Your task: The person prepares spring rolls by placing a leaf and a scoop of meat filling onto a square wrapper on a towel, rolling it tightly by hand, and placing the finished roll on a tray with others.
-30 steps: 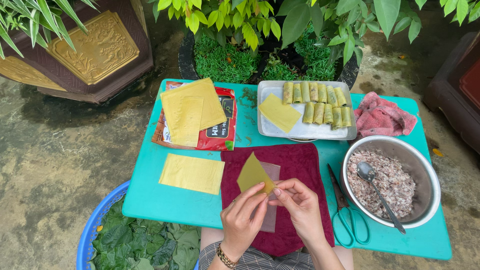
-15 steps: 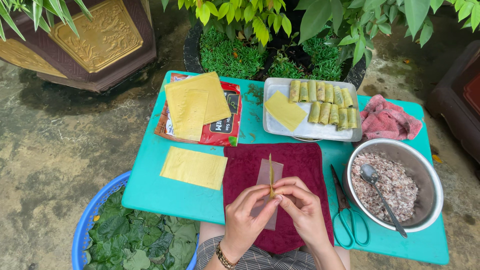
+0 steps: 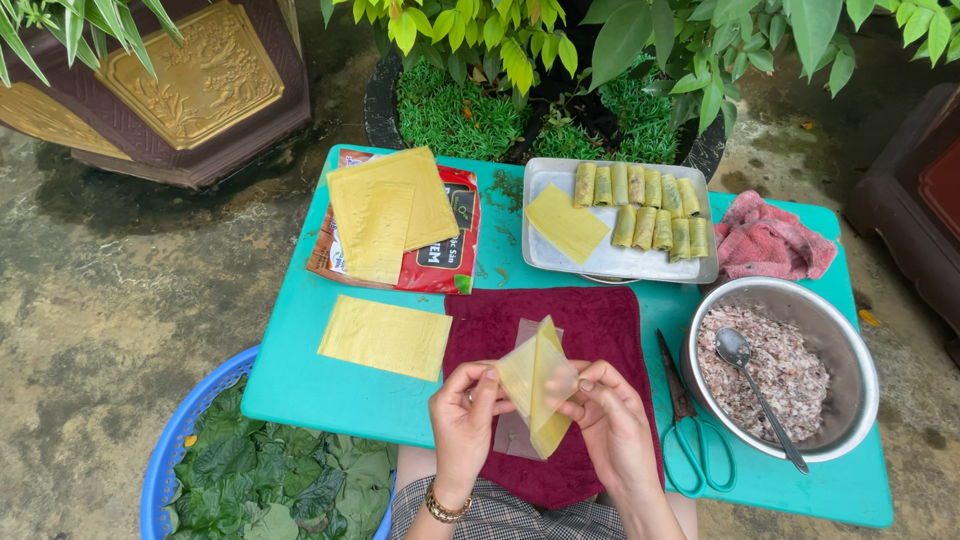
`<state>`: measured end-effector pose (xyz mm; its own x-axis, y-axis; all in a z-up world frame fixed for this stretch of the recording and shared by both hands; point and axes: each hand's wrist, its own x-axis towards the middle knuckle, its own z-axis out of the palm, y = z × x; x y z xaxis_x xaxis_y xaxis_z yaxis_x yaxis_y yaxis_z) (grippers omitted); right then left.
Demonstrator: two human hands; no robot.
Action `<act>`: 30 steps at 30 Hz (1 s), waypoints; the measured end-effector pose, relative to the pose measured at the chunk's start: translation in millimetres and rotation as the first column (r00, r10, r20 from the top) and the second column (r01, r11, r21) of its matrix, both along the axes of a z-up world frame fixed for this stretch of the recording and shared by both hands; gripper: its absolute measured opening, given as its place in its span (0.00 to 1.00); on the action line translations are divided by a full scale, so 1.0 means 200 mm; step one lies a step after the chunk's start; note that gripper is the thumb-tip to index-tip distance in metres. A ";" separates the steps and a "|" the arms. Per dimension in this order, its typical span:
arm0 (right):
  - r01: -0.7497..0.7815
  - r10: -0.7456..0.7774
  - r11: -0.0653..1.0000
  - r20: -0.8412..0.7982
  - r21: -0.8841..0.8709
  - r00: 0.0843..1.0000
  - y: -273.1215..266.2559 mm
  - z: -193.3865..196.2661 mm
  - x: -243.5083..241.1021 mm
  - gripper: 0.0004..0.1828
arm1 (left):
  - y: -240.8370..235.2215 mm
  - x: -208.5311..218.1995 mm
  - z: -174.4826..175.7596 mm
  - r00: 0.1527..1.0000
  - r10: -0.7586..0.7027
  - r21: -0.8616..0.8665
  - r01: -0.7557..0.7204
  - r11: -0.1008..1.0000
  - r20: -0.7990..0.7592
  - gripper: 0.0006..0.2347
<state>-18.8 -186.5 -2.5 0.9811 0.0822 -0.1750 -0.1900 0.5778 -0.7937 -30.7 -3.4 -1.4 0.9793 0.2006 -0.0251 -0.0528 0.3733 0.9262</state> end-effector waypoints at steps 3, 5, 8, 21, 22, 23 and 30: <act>0.004 -0.007 0.998 0.052 0.059 0.999 0.01 -0.01 0.00 0.04 | -0.01 -0.01 -0.03 0.997 0.063 -0.084 -0.066 0.994 -0.042 0.07; -0.003 0.003 0.999 0.012 -0.053 1.000 0.01 0.01 -0.01 0.07 | -0.04 -0.05 -0.02 0.983 0.120 0.303 -0.157 0.940 0.136 0.06; -0.050 0.051 0.961 -0.004 -0.273 0.999 0.01 0.03 0.01 0.09 | -0.06 -0.09 0.02 0.934 0.019 0.556 -0.229 0.799 0.357 0.06; 0.057 0.087 0.843 0.241 -0.535 0.967 0.06 0.03 0.00 0.04 | -0.01 -0.01 0.24 0.990 -0.123 0.526 0.070 0.848 0.066 0.04; 0.062 0.086 0.843 0.248 -0.534 0.965 0.04 0.02 0.02 0.04 | 0.01 -0.01 0.23 0.994 -0.086 0.508 0.044 0.860 0.060 0.05; 0.063 0.041 0.879 0.208 -0.473 0.977 0.01 0.02 0.03 0.04 | 0.03 -0.01 0.21 0.997 -0.051 0.490 0.020 0.871 0.050 0.06; 0.225 -0.207 0.935 0.093 -0.275 0.974 -0.18 0.01 0.10 0.03 | 0.33 0.06 -0.05 0.991 0.110 0.474 -0.134 0.870 0.078 0.06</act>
<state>1.8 -221.9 -1.3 0.9792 -0.1772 -0.0985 -0.0308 0.3501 -0.9362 -19.1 62.6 -10.6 0.9438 0.2945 0.1500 -0.1172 -0.1262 0.9851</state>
